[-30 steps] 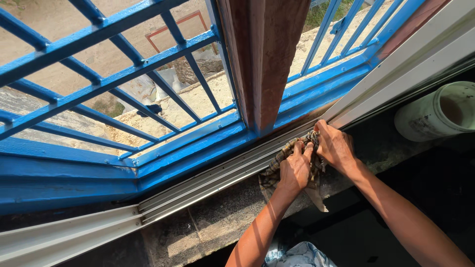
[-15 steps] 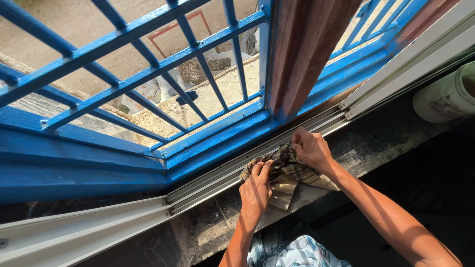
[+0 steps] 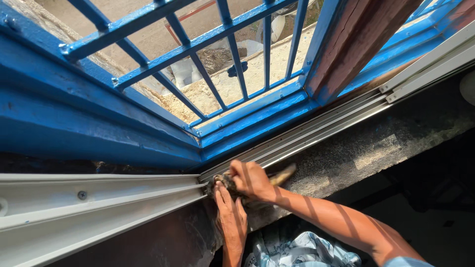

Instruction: The person cleans the frame of a sliding window using a cloth and a liquid from a container.

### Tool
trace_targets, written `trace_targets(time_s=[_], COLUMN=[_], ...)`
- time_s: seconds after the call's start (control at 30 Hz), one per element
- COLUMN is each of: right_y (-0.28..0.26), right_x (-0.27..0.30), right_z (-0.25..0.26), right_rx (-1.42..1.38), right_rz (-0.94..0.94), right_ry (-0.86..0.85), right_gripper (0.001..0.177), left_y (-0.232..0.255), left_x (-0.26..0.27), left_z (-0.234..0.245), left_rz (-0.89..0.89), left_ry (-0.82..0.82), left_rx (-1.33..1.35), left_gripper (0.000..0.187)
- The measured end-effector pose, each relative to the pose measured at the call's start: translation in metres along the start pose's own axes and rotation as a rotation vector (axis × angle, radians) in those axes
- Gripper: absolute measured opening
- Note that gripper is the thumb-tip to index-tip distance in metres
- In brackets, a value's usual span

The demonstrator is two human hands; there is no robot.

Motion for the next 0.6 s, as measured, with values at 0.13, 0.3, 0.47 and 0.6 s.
trace_targets(time_s=[0.13,0.3,0.47,0.6], right_y=[-0.048,-0.054,-0.042,0.006], right_x=[-0.005,0.009,0.026,0.033], right_z=[-0.032,-0.018,0.004,0.049], right_rx=[0.180,0.285,0.276,0.431], right_rz=[0.222,0.184,0.240,0.060], right_ry=[-0.032,-0.227,-0.145,-0.164], right_gripper=[0.030,0.037,0.056,0.043], left_y=[-0.031,-0.037,-0.030,0.002], left_x=[0.005,0.000,-0.009,-0.019], left_z=[0.000,-0.006,-0.008,-0.039], left_rz=[0.101,0.241,0.118,0.077], left_ry=[0.014,-0.029,0.199,0.247], left_rx=[-0.045,0.034,0.159,0.159], left_gripper=[0.076,0.070,0.057,0.059])
Point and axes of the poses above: each hand's wrist, its own x-axis away from the middle knuckle, its own z-axis out of the back of the hand, y = z × x, the point moved 6 cm from there along -x, towards the middle knuckle, and after that the axes turned 2 degrees about -y, right-handed, at the moved point
